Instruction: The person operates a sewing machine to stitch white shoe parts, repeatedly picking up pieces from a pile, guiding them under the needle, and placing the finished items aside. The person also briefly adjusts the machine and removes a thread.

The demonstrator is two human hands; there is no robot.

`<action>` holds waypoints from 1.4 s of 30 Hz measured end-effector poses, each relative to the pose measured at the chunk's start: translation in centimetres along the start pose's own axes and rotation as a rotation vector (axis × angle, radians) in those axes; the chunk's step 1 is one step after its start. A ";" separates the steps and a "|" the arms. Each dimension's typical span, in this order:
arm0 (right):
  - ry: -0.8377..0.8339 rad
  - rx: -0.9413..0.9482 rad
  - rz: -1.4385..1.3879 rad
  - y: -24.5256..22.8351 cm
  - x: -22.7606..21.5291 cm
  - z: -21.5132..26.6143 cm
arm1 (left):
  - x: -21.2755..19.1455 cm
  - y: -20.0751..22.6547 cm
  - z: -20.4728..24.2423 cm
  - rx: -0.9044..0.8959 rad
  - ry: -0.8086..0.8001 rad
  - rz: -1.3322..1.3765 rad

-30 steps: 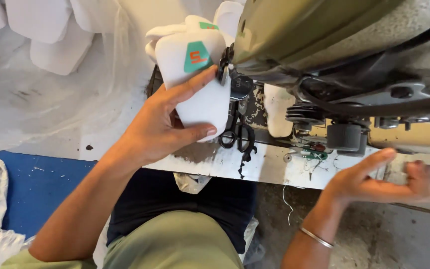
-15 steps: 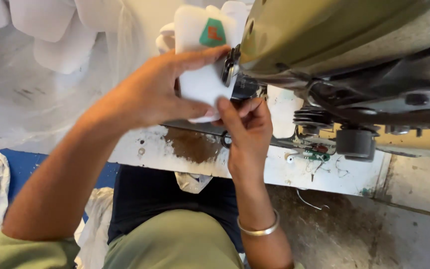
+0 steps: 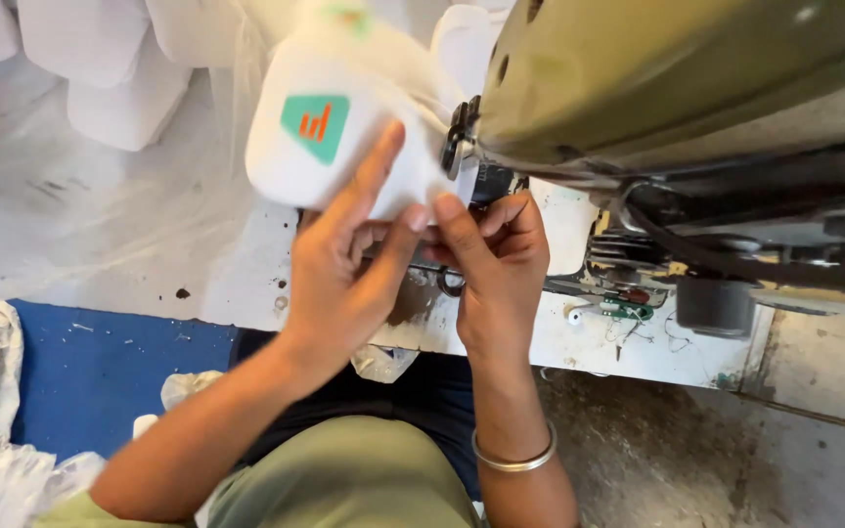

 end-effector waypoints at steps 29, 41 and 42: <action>0.262 -0.954 0.648 -10.1 -17.5 2.7 | -1.4 -1.8 -0.5 -0.108 -0.053 0.032; 0.595 -1.315 1.446 -14.0 -25.0 2.8 | -19.1 -1.6 -4.8 0.287 0.571 -0.982; 0.544 -1.388 1.214 -14.9 -25.8 3.2 | -21.5 -1.5 -4.4 0.531 0.809 -1.341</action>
Point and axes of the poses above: each hand's wrist, its own z-axis away from the middle knuckle, its own x-axis out of the palm, y = z × x, the point moved 7 cm from there along -z, towards the middle knuckle, and after that the axes turned 5 degrees about -z, right-handed, at the moved point
